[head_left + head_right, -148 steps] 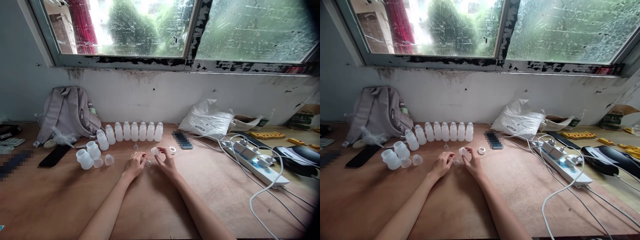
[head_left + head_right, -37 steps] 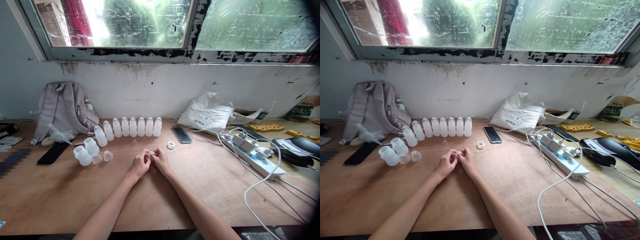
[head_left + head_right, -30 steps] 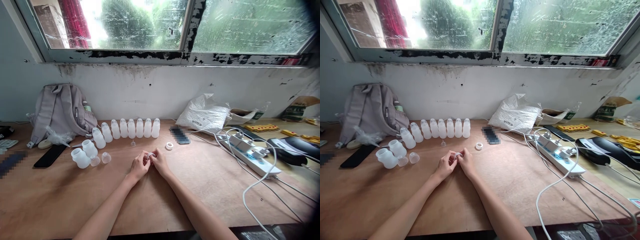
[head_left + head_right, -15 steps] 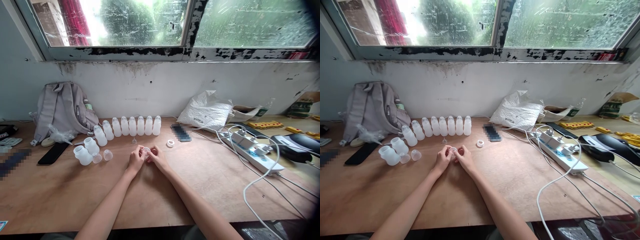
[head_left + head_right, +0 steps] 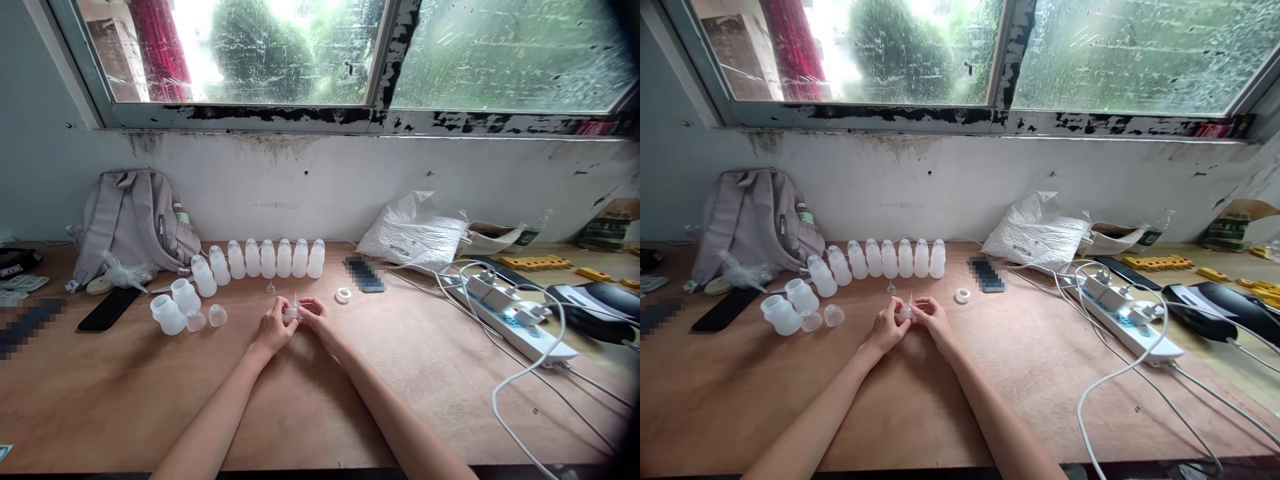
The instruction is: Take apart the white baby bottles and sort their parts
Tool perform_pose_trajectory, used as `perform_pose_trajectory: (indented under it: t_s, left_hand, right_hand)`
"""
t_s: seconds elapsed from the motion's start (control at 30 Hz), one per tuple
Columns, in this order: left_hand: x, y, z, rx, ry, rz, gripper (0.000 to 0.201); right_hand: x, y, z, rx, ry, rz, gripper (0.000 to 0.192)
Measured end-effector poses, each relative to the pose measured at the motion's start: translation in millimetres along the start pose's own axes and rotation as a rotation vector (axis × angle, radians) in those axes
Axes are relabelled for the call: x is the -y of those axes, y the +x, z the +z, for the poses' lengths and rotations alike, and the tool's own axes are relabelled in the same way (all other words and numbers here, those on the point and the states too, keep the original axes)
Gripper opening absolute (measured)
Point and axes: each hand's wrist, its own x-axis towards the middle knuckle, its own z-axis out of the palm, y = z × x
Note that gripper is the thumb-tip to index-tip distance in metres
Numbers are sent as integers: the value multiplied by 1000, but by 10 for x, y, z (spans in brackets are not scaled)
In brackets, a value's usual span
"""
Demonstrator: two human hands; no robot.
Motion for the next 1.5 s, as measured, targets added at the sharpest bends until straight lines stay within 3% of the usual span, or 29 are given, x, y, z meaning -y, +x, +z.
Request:
perform_pose_trajectory:
  t_s: [0.1, 0.3, 0.5, 0.63, 0.77, 0.9, 1.0, 1.1, 1.2, 1.27, 1.37, 1.5]
  left_hand:
    - [-16, 1, -43, 49, -107, 36, 24]
    - [-83, -11, -129, 200, -321, 80, 23]
    - [-60, -7, -48, 137, -209, 28, 20]
    - [-61, -62, -62, 73, -81, 125, 24]
    - [-48, -145, -384, -104, 114, 210, 29]
    - [47, -65, -1094, -329, 393, 185, 26]
    - [196, 89, -1656, -399, 718, -34, 37]
    - [398, 207, -1995, -263, 915, -304, 56]
    - [538, 252, -2088, -100, 930, -386, 46]
    - [524, 262, -2086, -99, 906, -374, 40]
    - [304, 266, -2070, -231, 888, -312, 37]
    - [-191, 227, -1914, -446, 647, -51, 36]
  right_hand:
    - [19, 1, -13, 47, 16, 41, 39]
    - [19, 2, -56, 38, -45, 44, 30]
    - [-74, 12, -44, 21, -98, 15, 27]
    - [-103, 34, -48, -1, -82, -44, 26]
    - [-88, 51, -80, -55, -49, -68, 29]
    - [-78, 53, -100, -43, -46, -51, 31]
    - [-87, 54, -108, -27, -41, -48, 31]
    - [-94, 58, -114, -19, -24, -42, 29]
    - [-93, 60, -120, -28, -12, -34, 30]
    - [-90, 62, -124, -33, -12, -29, 31]
    - [-84, 67, -127, -28, -2, -16, 31]
    - [-72, 76, -124, -22, 44, -4, 30]
